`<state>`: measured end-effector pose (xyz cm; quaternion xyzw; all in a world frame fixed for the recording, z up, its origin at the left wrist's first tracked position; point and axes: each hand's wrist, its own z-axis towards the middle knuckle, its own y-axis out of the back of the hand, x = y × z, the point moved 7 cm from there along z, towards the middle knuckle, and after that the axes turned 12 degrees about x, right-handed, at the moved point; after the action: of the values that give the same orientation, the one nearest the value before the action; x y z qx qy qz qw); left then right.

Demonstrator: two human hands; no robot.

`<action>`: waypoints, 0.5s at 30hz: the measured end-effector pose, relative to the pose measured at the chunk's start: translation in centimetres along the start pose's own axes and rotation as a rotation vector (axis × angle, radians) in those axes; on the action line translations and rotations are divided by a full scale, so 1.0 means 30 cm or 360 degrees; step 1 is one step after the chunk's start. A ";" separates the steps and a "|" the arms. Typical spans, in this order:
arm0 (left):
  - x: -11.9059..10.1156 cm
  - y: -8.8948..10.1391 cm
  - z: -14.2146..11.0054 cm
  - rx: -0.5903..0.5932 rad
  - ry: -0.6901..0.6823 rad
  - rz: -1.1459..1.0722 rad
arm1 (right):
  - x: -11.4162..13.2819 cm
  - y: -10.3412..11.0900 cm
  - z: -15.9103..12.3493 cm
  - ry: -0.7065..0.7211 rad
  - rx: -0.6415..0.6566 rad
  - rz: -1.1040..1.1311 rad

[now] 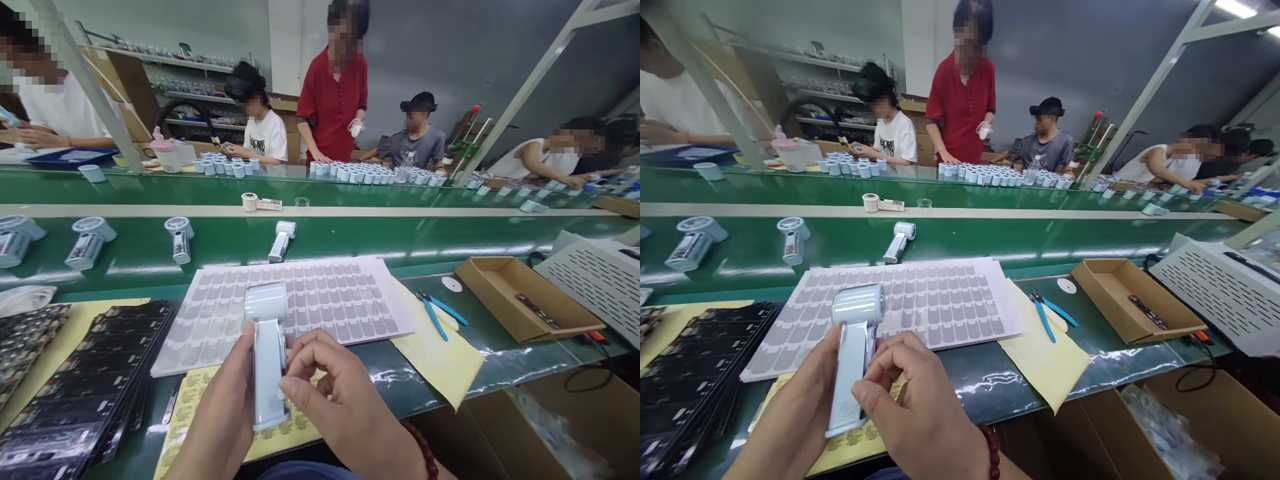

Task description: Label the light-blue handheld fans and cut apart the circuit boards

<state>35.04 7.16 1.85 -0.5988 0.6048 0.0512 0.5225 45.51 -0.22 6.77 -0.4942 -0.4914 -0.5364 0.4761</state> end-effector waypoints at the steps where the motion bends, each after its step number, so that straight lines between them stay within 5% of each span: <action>1: -0.007 0.001 0.004 -0.0012 -0.0036 -0.0017 | 0.003 -0.006 0.014 -0.0021 0.0013 -0.0049; 10: -0.040 0.004 0.011 -0.0117 -0.0144 -0.0117 | 0.006 -0.021 0.070 -0.0036 0.0068 -0.0201; 15: -0.058 -0.002 0.016 -0.0081 -0.0194 -0.0074 | 0.012 -0.030 0.078 0.0247 0.0014 -0.0601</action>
<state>34.92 8.64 2.88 -0.6215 0.5562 0.0908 0.5441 44.74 2.16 7.16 -0.3484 -0.5394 -0.6504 0.4058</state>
